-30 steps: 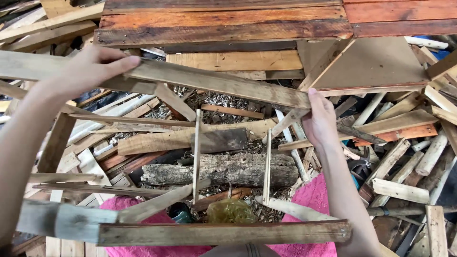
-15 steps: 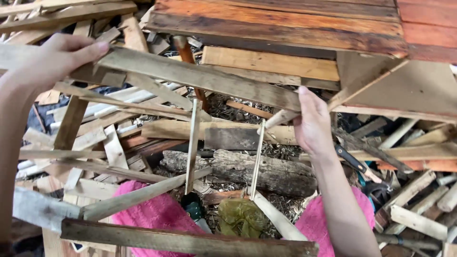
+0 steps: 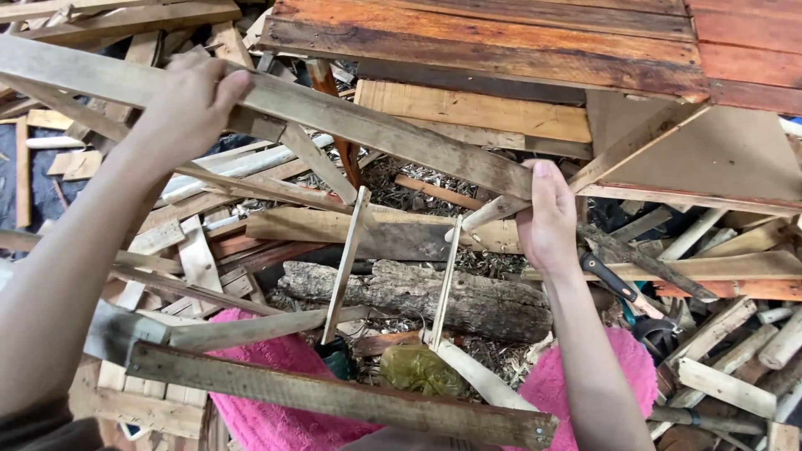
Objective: Dismantling wood scraps and attempting to nail a wooden slat to a small table using a hammer and pry bar
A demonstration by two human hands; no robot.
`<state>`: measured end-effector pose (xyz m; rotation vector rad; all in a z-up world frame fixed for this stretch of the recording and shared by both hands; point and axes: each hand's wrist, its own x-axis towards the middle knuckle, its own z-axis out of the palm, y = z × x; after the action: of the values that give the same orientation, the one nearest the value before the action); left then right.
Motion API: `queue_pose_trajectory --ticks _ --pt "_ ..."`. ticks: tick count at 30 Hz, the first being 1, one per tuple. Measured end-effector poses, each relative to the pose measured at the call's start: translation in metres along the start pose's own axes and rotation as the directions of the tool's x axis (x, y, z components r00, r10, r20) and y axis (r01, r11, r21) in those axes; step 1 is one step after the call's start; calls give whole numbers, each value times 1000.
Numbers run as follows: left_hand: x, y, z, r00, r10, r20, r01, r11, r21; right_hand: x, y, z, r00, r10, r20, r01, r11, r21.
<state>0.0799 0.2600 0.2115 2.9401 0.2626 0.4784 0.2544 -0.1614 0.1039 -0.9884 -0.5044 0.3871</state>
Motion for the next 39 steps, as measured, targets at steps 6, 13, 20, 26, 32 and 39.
queue_pose_trajectory --ticks 6,13,20,26,32,39 --pt "-41 18 -52 948 -253 195 243 967 74 1 13 -8 997 8 80 14 964 -264" --pt "-60 -74 -11 994 103 -26 -89 942 324 -4 24 -23 979 105 -174 -105 994 8" --pt "-32 -137 13 992 86 93 -127 712 691 -7 24 -25 967 86 -239 -66 994 92" --pt "-92 -162 -33 992 122 30 -102 641 761 1 22 -16 958 107 -266 -84 992 95" --pt "-103 -178 -45 991 77 109 -132 690 712 -6 7 19 999 33 -34 -34 999 -29" --pt "-64 -140 -28 1000 17 -3 -13 853 521 13 23 -10 988 86 129 -75 993 -89"
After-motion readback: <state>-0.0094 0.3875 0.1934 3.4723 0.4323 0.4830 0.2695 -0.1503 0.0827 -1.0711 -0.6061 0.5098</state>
